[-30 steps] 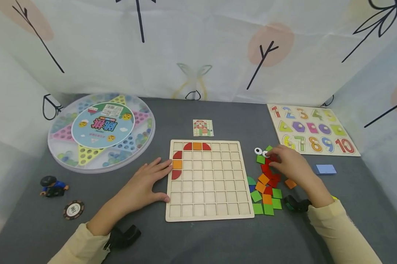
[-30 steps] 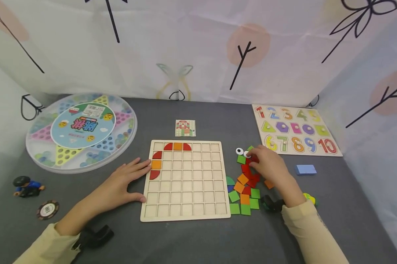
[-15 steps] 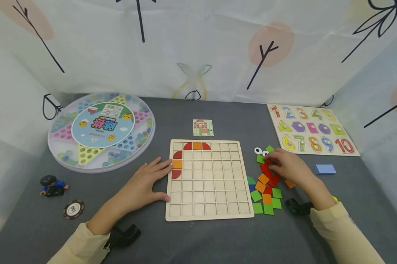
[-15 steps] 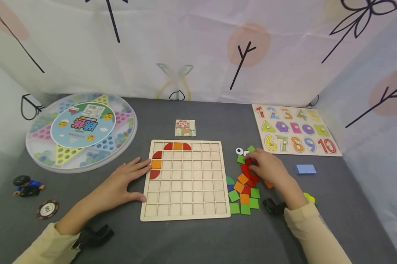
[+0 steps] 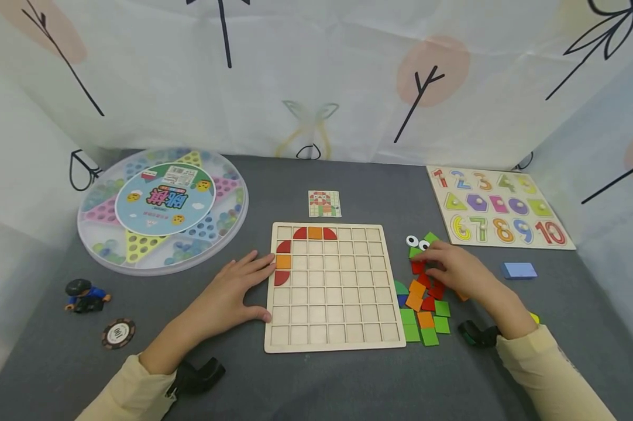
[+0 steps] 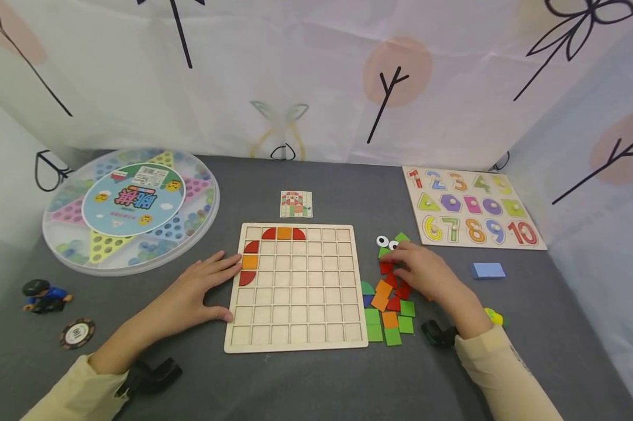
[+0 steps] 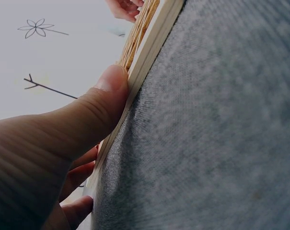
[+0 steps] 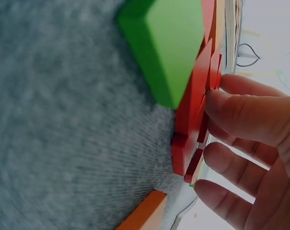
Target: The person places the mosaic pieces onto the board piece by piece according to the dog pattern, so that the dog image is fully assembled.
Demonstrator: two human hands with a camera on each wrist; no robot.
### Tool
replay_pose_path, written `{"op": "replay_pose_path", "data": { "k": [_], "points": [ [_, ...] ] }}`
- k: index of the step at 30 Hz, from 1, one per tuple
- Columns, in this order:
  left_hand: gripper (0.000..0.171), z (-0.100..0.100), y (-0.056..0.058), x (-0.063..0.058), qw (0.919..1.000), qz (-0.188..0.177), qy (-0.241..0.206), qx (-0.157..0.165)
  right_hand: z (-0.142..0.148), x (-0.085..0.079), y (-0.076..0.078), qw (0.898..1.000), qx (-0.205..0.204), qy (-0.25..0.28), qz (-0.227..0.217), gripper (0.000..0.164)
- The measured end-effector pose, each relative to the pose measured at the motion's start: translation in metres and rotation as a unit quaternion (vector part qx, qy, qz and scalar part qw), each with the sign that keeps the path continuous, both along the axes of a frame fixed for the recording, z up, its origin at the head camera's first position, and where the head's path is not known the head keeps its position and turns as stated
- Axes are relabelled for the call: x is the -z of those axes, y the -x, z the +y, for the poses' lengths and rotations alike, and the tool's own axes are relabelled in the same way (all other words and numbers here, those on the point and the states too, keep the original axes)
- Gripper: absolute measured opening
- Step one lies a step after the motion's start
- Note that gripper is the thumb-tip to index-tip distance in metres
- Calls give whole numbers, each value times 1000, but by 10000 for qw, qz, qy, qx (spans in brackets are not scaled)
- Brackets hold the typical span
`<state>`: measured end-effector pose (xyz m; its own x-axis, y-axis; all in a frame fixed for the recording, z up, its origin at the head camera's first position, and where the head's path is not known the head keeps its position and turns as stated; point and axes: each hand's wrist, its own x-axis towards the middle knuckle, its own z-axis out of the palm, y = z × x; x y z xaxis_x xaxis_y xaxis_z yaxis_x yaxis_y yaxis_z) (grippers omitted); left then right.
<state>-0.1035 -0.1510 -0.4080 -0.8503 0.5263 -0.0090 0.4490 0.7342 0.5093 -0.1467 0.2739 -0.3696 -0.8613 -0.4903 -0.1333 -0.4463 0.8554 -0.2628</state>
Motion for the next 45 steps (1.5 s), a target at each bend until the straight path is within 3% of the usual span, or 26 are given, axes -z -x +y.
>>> {"op": "replay_pose_path", "data": {
  "k": [11,18,27,33,41,45],
  "points": [
    [91,0,0,1,10000,12,-16,-12,-7,1,5,9991,-256,-303,118,27],
    [91,0,0,0,10000,19,-41,-3,-1,-3,6,9999,-124,-9,93,28],
    [92,-1,0,1,10000,37,-70,-3,-9,-8,30,9992,52,41,383,25],
    [91,0,-1,1,10000,29,-64,25,-17,-4,46,9993,173,-225,249,24],
    [91,0,-1,-2,10000,10,-31,6,-25,-7,51,9978,324,-562,133,25],
    [91,-1,-1,-1,10000,-5,-16,18,-44,-15,49,9989,127,-275,363,23]
  ]
}}
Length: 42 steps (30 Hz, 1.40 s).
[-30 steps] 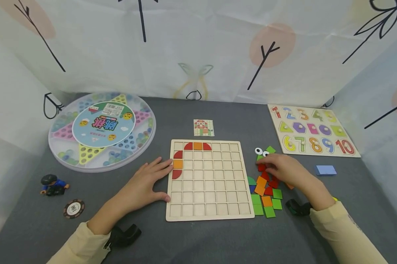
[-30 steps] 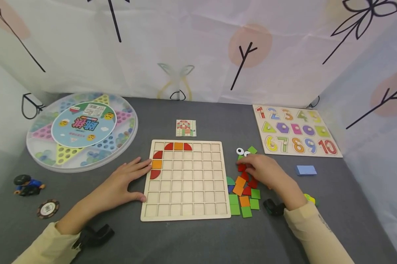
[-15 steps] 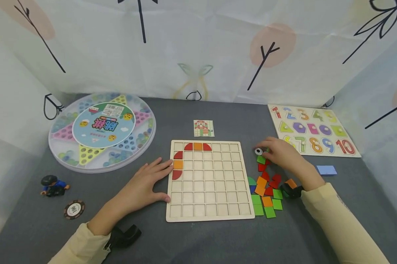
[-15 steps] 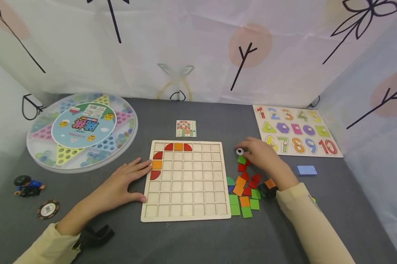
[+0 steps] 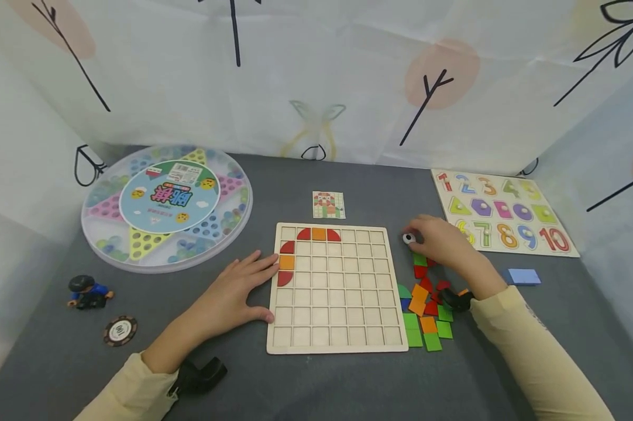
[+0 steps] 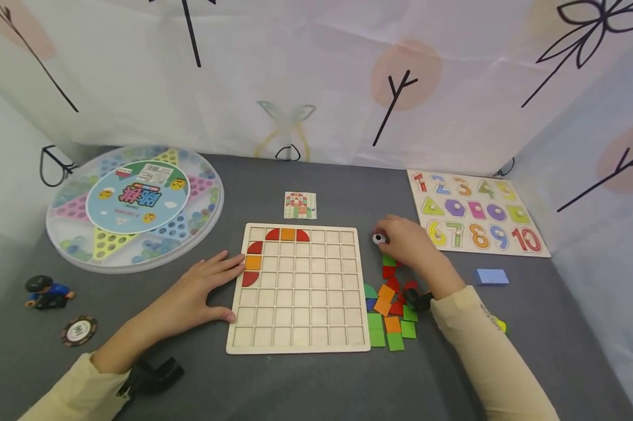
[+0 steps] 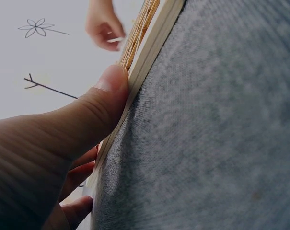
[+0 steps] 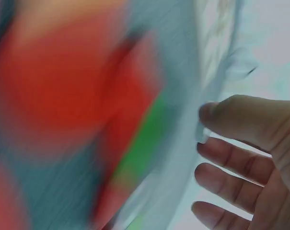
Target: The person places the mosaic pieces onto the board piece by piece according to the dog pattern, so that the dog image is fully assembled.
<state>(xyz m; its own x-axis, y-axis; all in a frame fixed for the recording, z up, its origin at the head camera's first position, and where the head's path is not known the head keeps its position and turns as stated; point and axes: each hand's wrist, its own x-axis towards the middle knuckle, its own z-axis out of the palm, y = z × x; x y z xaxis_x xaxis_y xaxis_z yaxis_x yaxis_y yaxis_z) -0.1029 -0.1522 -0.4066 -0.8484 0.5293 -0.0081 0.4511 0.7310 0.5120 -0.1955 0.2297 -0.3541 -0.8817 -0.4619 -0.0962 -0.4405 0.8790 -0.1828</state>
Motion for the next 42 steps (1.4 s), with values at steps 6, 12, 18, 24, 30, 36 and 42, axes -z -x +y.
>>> {"op": "replay_pose_path", "data": {
  "k": [6,12,18,24,30,36,42],
  "points": [
    [91,-2,-1,0,10000,18,-9,-89,-78,-13,-5,9935,-950,618,127,22],
    [90,1,0,2,10000,47,-9,-52,-143,3,-3,9884,-1466,376,-118,20],
    [90,4,1,2,10000,33,-44,-13,-159,15,-1,9885,-1511,69,-24,24],
    [90,2,1,1,10000,30,-41,-34,-162,15,-1,9871,-1594,134,111,27],
    [91,0,-2,5,9999,-9,-126,-71,-163,17,-4,9857,-1682,22,82,30],
    [91,-2,-4,8,9998,2,-161,-102,-129,14,-13,9868,-1572,320,239,34],
    [90,-1,0,6,9999,42,-146,-13,-45,0,-25,9967,-598,429,346,32]
  ]
}}
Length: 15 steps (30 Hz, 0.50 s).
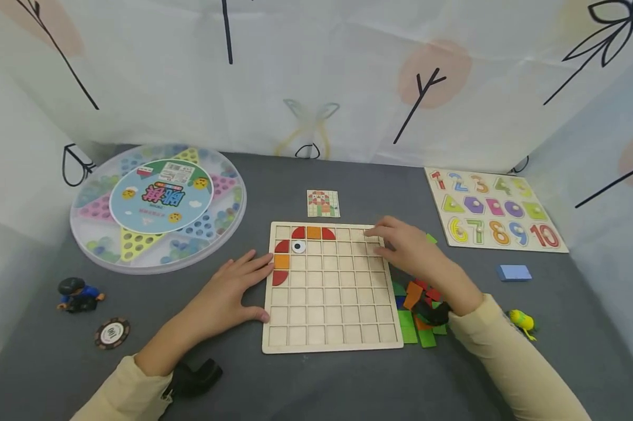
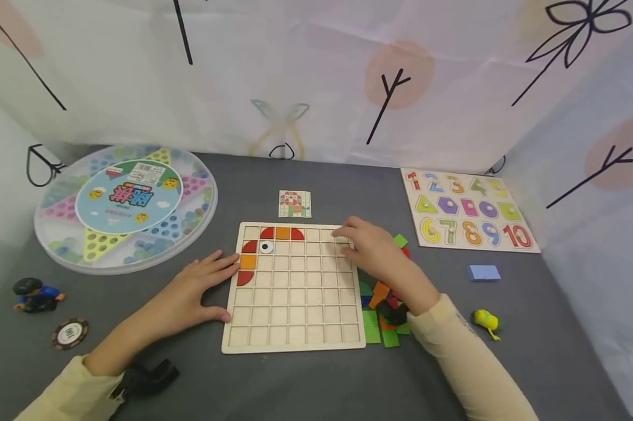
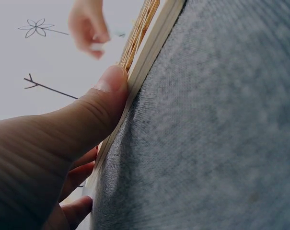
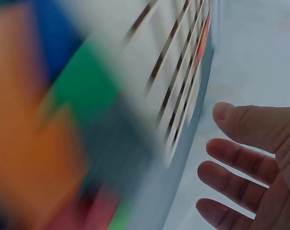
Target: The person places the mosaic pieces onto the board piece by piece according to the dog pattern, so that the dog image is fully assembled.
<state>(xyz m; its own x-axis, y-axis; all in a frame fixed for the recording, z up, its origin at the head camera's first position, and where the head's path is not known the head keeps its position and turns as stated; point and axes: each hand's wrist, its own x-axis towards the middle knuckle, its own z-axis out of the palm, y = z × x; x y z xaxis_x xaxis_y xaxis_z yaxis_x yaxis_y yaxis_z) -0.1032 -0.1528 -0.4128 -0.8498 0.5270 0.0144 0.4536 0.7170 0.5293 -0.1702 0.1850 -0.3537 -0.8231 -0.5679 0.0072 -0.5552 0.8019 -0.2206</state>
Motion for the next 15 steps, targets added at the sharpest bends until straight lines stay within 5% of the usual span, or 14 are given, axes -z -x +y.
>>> {"op": "replay_pose_path", "data": {
  "k": [7,15],
  "points": [
    [91,0,1,-3,10000,-27,9,29,76,11,-12,9955,843,-361,-240,23],
    [91,1,0,-4,10000,-23,51,4,97,16,-13,9953,822,-421,-292,23]
  ]
}}
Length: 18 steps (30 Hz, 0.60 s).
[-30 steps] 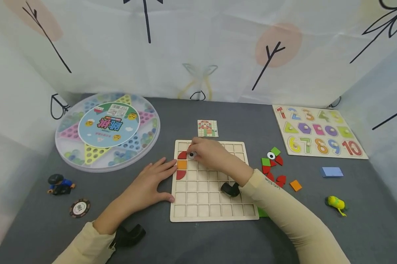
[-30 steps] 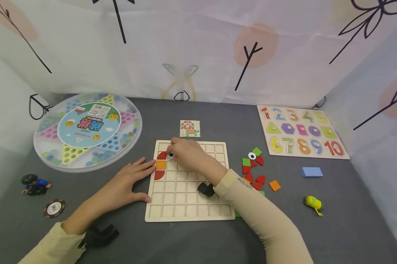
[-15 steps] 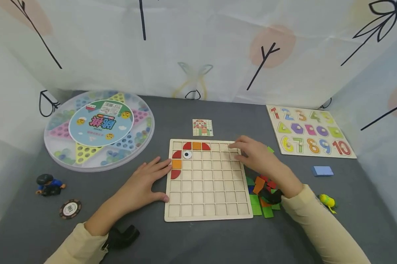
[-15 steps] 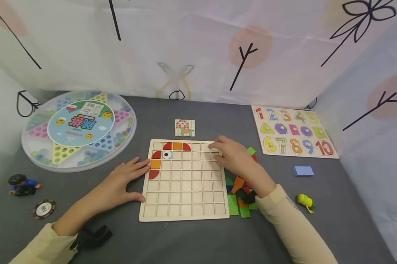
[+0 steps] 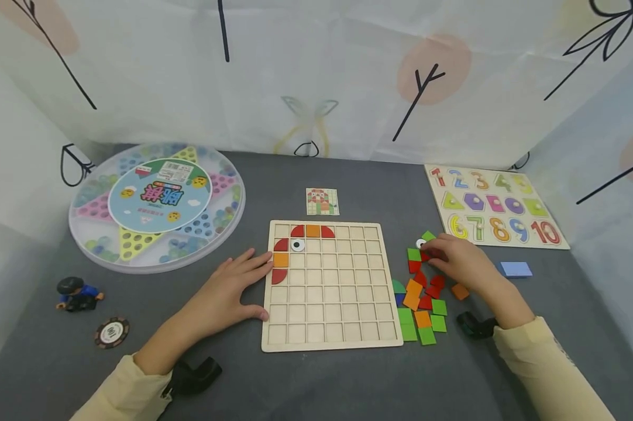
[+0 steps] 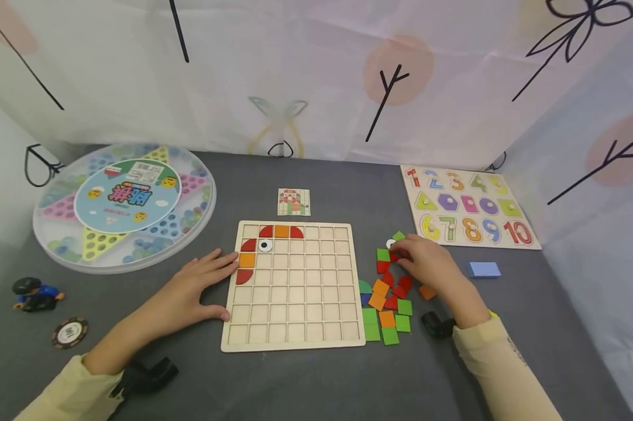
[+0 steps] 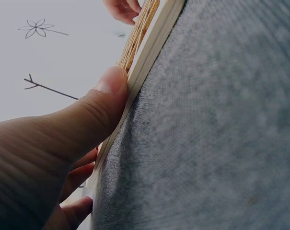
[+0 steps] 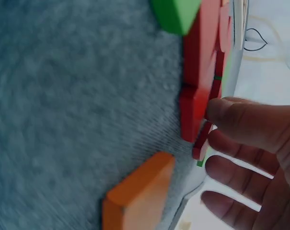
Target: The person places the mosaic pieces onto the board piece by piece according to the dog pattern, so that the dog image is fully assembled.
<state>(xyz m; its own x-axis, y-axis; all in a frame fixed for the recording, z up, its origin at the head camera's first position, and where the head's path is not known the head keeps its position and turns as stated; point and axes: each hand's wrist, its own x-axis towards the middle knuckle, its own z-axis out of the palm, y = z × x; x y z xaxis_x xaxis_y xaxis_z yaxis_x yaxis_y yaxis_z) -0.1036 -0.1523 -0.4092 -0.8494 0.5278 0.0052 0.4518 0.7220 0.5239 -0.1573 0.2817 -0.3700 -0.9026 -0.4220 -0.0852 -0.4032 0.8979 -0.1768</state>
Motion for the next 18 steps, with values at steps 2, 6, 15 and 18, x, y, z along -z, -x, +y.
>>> {"op": "replay_pose_path", "data": {
  "k": [2,6,15,18],
  "points": [
    [91,0,0,0,10000,-14,6,-8,-1,1,1,10000,-9,-21,-17,23],
    [91,0,0,-1,10000,-14,19,-22,-3,2,2,9999,47,-112,-44,23],
    [90,0,0,-1,10000,-15,19,-4,-5,0,3,9996,224,-117,-143,20],
    [90,0,0,-2,10000,-22,20,-13,-16,-6,5,9999,143,22,52,20]
  ]
}}
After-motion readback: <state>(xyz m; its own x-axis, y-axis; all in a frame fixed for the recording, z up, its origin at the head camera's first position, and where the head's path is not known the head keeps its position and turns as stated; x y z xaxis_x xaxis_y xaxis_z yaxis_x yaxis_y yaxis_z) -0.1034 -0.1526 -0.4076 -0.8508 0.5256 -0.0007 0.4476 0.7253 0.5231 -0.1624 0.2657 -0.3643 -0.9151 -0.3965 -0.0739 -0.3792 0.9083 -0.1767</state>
